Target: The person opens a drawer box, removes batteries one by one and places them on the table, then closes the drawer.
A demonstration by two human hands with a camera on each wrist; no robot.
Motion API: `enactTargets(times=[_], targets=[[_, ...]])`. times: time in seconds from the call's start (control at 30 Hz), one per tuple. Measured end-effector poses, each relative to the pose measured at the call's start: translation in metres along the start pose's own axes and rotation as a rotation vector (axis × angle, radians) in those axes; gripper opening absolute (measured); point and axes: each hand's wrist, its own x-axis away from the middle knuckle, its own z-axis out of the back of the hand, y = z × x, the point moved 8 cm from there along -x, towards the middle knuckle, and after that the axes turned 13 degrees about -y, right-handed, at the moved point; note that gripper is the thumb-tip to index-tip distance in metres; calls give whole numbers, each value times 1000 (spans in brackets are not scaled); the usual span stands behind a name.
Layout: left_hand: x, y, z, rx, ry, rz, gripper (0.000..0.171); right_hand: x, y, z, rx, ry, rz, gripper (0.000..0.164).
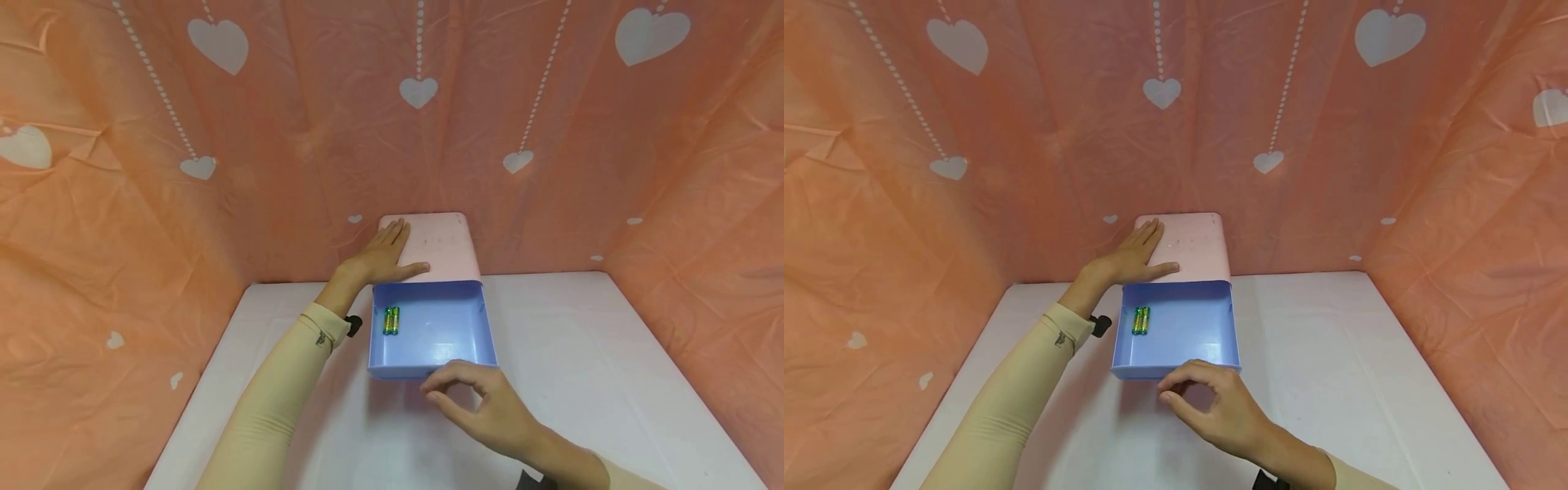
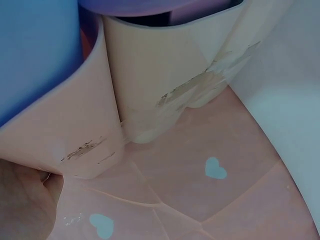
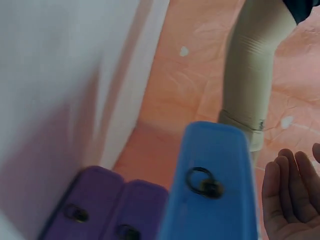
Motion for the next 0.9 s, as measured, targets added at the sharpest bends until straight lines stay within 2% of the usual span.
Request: enactTargets(times=[0.17, 0.3, 0.63, 0.77, 0.9], targets=[[1, 0, 0, 9, 4, -2, 111, -12, -13, 10, 103, 28, 53, 28], [0, 0, 0, 6, 12, -1, 111, -21, -16, 16, 166, 37, 48, 32], [-3, -5, -1, 10, 23, 13, 112, -45, -6, 24, 273, 10, -116, 37], [-7, -7, -2, -8, 8, 31, 111, -55, -1, 25, 298, -4, -156, 37], [-5, -5, -1, -5, 22, 10, 110, -63, 6, 27, 317, -19, -193, 38]])
